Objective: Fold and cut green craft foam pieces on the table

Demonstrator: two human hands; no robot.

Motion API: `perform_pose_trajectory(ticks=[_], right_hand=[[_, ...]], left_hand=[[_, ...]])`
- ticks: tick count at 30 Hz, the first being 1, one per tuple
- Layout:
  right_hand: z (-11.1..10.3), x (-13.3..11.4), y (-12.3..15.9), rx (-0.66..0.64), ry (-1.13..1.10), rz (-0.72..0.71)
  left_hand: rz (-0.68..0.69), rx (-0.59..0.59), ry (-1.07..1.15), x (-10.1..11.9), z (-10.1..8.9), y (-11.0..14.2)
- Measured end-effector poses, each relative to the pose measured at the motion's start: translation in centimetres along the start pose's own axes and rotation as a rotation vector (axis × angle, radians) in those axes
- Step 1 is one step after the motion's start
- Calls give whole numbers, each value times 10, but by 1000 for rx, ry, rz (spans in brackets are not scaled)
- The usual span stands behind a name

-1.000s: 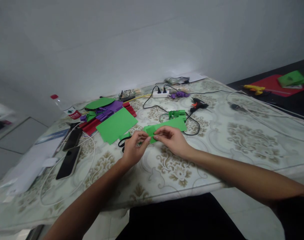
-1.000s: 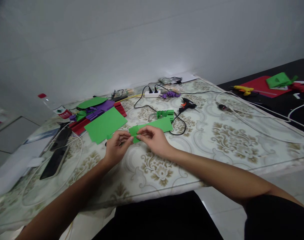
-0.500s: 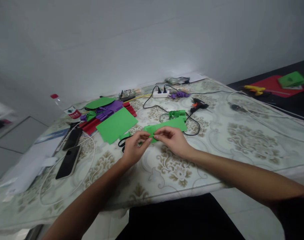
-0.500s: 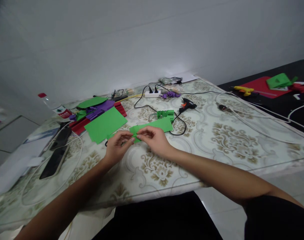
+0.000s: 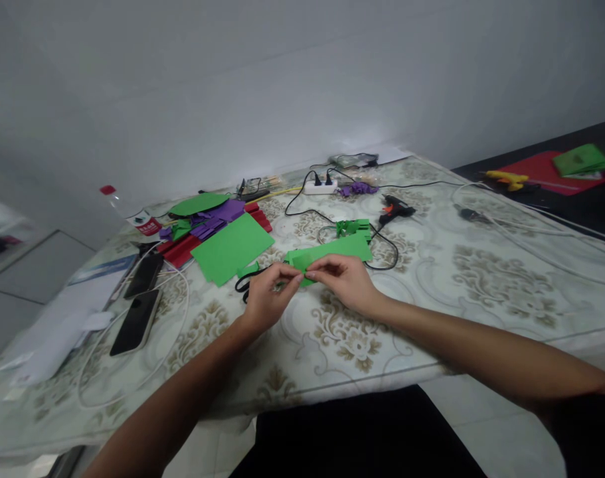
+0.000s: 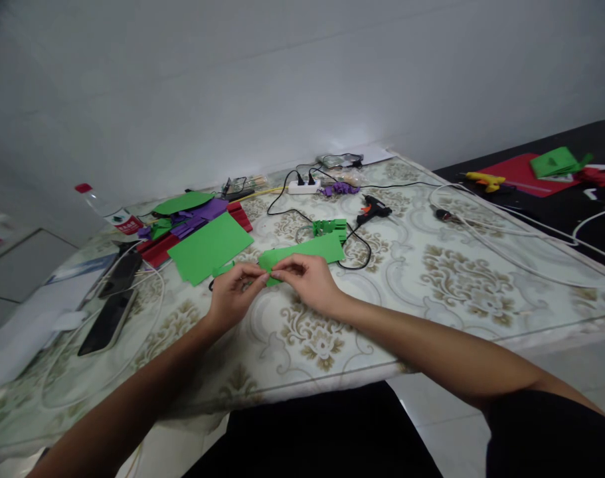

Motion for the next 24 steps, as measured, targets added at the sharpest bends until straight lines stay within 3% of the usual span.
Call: perform_pose_trajectory(ticks=[13,24], right_hand=[[3,-2,1,-46,8,-30],[4,-2,0,-25,-176,-47]], left_hand=[[39,12,12,1,-1,-1],[-74,14,147,-7,3,-1]])
Point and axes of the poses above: each hand's wrist, its own y-axis away from the middle knuckle, its own z-axis out of the palm, x = y × z, the point moved 5 cm from there along -y, towards the middle knuckle, and after that the axes turned 11 degrees about -x, right-handed, at the moved point
